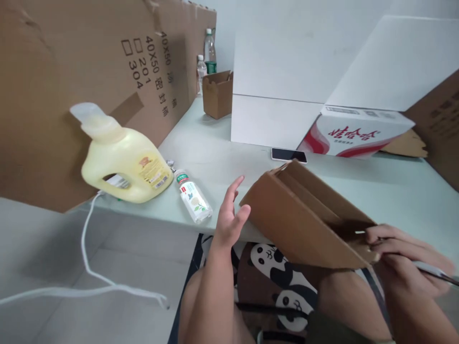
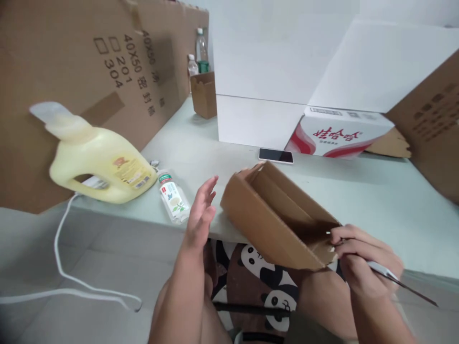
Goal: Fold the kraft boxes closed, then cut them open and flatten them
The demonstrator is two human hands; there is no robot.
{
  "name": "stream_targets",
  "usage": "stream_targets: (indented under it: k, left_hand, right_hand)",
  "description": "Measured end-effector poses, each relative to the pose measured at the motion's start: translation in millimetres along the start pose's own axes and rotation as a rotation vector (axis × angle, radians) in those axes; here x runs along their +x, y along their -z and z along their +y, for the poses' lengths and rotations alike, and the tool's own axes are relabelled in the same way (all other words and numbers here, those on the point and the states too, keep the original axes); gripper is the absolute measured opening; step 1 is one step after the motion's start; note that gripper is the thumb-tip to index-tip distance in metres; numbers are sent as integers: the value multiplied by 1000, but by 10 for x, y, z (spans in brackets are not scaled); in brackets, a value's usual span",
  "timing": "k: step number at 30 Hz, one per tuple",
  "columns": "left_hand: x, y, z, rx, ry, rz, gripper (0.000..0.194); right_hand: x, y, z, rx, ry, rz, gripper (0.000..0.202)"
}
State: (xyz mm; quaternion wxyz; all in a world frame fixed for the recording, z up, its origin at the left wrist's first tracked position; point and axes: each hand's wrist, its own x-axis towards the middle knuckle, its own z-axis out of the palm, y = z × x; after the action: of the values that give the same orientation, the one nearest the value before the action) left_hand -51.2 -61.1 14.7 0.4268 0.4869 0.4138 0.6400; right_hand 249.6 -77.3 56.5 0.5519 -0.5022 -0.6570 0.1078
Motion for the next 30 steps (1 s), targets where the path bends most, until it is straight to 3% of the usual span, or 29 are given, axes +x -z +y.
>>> stream_targets:
  k: [3,5,7,13,16,20,23,27,28,30]
  left_hand:
    - [23,-65,-47,12,-17,-35,52]
    - [30,-104,-25,6,-37,-39,44]
    - [39,-135,12,8,-39,-46,38]
    - [62,-210,-4,103,-49,-113,43]
    - [37,-234,-51,121,-34,-54,40]
    - [-6,-261,-83,59,35,15,34]
    - [-17,-291,-118,48,46,30,35]
    - [-9,-313,-185,83,-6,39,45]
    - [-4,-309,-194,87,-21,32,50]
    - [13,-288,-193,122,-39,-29,48]
  right_hand:
    - [76,34,66,80,132,-158,36]
    - [98,33,115,23,124,-229,27]
    - [86,-2,164,-54,71,-220,17]
    - [-166,-149,340,-50,14,-177,23]
    - [-319,-156,371,-20,-5,-117,23]
    - [-442,-137,318,79,-165,-34,29]
    - [-462,-154,299,142,-245,-15,35]
    - [-414,-178,366,104,-314,-47,75]
    - [-400,-171,390,114,-307,-64,67]
    - [-385,-141,432,134,-236,-111,31]
